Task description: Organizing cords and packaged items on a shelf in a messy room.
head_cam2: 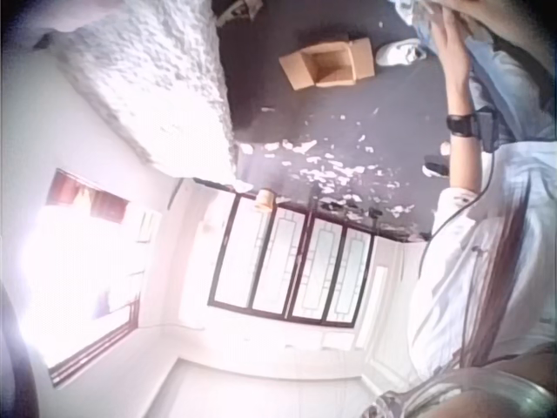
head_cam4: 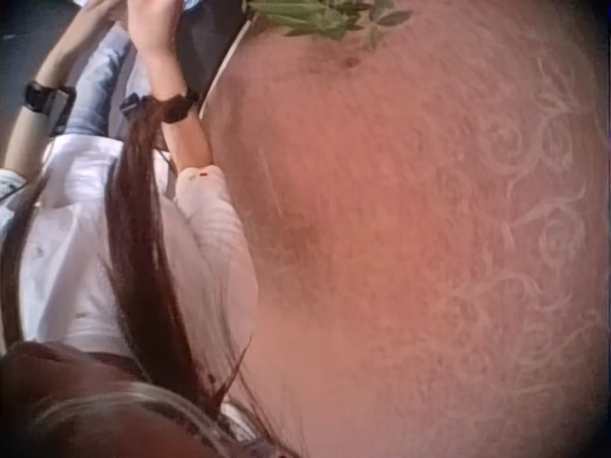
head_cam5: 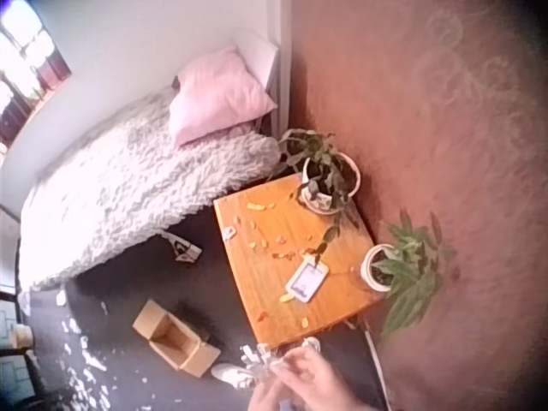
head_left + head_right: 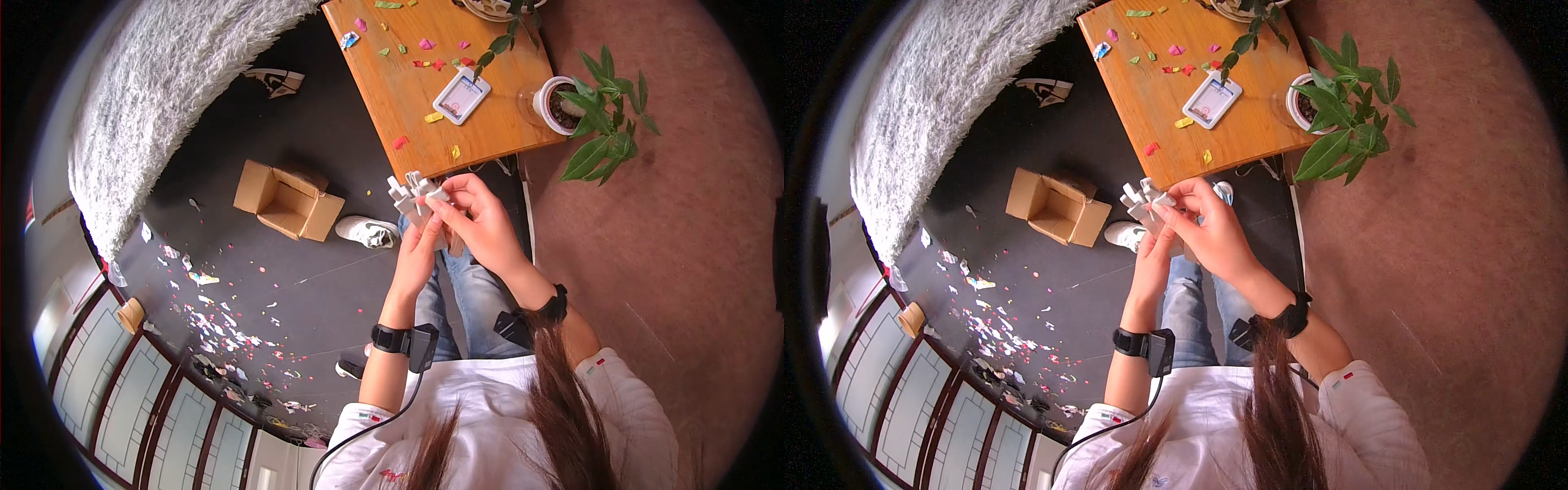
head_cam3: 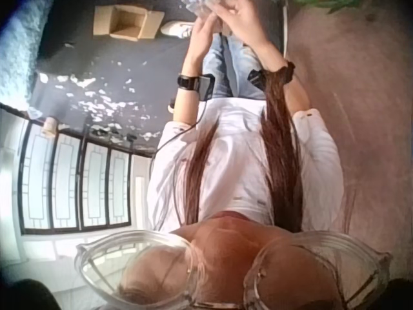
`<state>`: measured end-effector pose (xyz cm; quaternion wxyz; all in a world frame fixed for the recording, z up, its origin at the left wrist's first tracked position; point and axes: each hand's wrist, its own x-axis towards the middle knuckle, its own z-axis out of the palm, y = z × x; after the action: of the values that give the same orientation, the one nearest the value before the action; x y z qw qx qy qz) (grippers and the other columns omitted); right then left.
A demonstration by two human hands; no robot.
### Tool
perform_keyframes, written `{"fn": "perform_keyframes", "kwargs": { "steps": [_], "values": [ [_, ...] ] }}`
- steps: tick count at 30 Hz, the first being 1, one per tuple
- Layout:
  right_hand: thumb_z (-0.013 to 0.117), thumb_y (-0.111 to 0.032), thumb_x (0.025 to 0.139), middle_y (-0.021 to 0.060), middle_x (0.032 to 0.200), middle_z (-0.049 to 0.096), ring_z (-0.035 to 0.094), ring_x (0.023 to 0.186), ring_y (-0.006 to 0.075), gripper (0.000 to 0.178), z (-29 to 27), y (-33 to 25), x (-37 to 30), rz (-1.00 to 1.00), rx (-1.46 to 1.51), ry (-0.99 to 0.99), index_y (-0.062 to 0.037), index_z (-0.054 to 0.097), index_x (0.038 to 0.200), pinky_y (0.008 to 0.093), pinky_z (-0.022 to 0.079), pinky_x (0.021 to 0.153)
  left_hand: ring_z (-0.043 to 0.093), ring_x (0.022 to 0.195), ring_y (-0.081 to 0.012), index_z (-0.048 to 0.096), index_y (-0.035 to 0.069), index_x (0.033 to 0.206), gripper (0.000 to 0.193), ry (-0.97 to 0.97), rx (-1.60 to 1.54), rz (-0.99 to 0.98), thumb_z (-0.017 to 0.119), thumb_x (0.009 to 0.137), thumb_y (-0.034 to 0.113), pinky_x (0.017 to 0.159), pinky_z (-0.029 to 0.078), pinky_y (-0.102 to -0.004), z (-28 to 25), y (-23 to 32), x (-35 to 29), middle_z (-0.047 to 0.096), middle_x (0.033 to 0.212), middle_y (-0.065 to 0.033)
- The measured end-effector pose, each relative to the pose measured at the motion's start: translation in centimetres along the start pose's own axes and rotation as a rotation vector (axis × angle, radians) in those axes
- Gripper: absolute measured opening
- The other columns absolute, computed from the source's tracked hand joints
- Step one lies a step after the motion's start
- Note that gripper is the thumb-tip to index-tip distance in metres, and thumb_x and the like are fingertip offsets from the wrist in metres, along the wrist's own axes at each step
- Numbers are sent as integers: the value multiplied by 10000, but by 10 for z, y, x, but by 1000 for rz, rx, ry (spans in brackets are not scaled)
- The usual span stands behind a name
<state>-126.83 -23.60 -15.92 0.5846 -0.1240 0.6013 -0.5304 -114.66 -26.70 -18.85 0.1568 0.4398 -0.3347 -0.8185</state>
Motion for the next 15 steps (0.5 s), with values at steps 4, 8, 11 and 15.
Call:
{"fn": "perform_keyframes", "kwargs": {
  "steps": [4, 8, 11, 15],
  "values": [
    [639, -107, 846, 27, 810, 596, 535, 686, 49, 195, -9, 7, 6, -18, -101, 17, 6, 524, 956, 187, 435, 588, 520, 723, -90, 554, 8, 981, 279, -9, -61, -28, 408, 979, 247, 653, 424, -231, 1, 5, 2, 558, 787, -15],
    [646, -90, 834, -3, 744, 554, 518, 632, 39, 182, -6, 4, 7, 36, 24, 42, -14, 497, 909, 180, 421, 529, 538, 796, -84, 561, 1, 1025, 290, 36, -16, -58, 409, 979, 243, 716, 434, -230, -1, 8, 3, 585, 842, -19],
    [652, -86, 823, -10, 704, 529, 498, 615, 41, 194, -1, 8, 5, -76, -154, 110, -28, 469, 853, 192, 416, 535, 536, 870, -89, 549, -2, 1067, 296, -39, 99, 42, 409, 980, 244, 786, 429, -239, -11, -5, 6, 590, 913, -21],
    [677, -80, 786, 1, 679, 505, 468, 588, 54, 228, 6, -3, -1, -67, -415, 98, -34, 455, 789, 212, 408, 540, 521, 905, -98, 543, -7, 1058, 293, -45, 45, 62, 410, 980, 242, 820, 418, -247, -4, -7, 0, 579, 954, -17]
  ]
}}
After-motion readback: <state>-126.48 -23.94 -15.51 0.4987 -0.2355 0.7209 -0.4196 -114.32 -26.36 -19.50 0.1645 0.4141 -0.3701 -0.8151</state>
